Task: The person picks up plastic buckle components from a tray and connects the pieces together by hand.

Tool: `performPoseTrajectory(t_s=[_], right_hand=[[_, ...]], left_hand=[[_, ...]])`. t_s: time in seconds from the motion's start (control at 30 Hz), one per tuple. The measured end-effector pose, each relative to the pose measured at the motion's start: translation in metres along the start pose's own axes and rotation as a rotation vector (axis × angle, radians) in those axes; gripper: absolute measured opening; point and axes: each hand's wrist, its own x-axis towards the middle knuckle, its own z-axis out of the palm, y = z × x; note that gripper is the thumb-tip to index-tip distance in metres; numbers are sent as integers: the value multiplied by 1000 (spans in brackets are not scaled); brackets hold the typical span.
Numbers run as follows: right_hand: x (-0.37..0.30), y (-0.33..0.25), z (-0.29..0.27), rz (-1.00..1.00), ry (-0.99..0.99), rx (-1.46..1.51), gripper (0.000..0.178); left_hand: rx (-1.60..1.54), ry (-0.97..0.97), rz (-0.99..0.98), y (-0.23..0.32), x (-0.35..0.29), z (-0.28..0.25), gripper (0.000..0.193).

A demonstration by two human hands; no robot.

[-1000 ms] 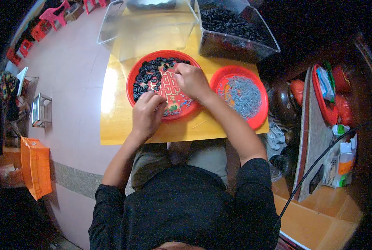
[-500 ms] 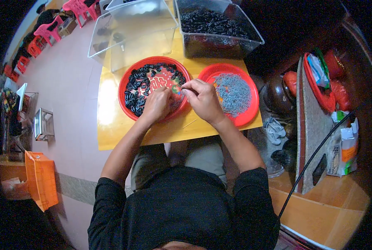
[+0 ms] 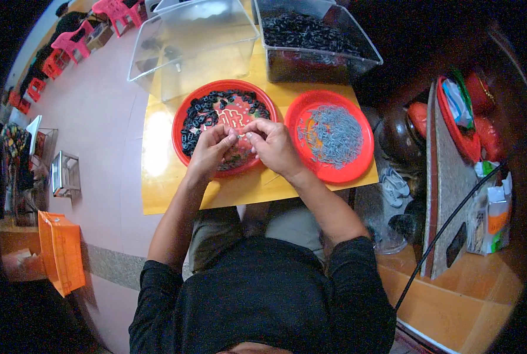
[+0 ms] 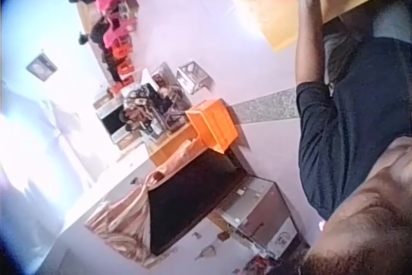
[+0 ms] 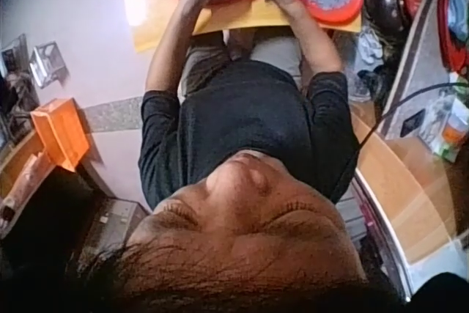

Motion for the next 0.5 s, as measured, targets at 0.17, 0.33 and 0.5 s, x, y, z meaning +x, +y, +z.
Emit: performPoseTrajectory(t_s=[0.17, 0.33, 0.5], right_hand=[[3, -5, 7, 107, -41, 45, 8], [4, -4, 10, 146, -42, 77, 7], [4, 1, 15, 193, -26, 162, 7]], left_hand=[[247, 69, 200, -11, 0, -5, 6], [338, 120, 299, -5, -4, 3, 7], [326, 100, 261, -8, -6, -3, 6]])
